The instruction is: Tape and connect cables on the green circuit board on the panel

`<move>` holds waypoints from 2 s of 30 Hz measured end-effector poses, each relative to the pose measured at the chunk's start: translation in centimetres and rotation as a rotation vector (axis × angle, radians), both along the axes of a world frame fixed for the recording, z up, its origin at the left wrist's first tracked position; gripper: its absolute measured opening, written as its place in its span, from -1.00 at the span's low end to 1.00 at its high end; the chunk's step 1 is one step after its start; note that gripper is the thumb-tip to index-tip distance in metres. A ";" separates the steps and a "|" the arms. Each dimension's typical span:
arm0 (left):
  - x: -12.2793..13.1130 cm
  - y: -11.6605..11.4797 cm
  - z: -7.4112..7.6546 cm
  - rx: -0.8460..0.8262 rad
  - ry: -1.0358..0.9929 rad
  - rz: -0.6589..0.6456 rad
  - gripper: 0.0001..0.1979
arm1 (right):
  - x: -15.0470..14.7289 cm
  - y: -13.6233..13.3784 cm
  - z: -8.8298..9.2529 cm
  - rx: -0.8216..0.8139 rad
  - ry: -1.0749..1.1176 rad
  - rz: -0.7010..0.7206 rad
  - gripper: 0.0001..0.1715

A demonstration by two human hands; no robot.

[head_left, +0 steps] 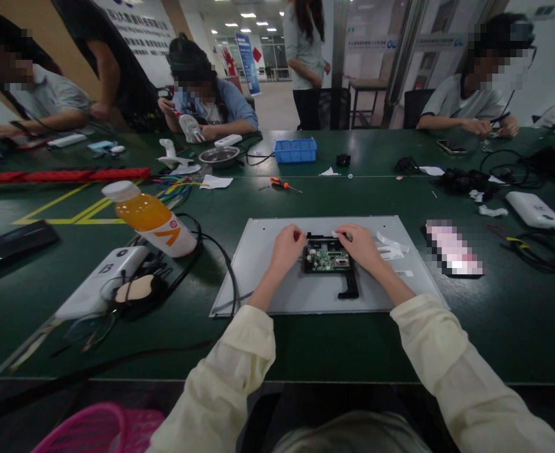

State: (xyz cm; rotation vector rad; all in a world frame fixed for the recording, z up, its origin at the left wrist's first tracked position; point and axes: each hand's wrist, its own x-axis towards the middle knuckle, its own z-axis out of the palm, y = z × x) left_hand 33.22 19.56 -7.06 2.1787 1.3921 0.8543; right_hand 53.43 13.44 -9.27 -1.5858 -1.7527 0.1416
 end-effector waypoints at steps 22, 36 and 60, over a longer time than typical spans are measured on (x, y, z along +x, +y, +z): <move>0.3 -1.5 1.0 0.339 0.026 -0.011 -0.90 | 9.4 -4.8 1.3 -0.337 -0.146 -0.300 -0.59; 0.6 -1.9 0.9 0.350 0.126 -0.047 -0.89 | 8.5 -4.4 1.3 -0.435 -0.056 -0.323 -0.74; 1.6 -5.0 3.8 0.461 0.143 -0.136 -0.83 | 7.1 -3.8 2.0 -0.185 -0.046 -0.299 -0.66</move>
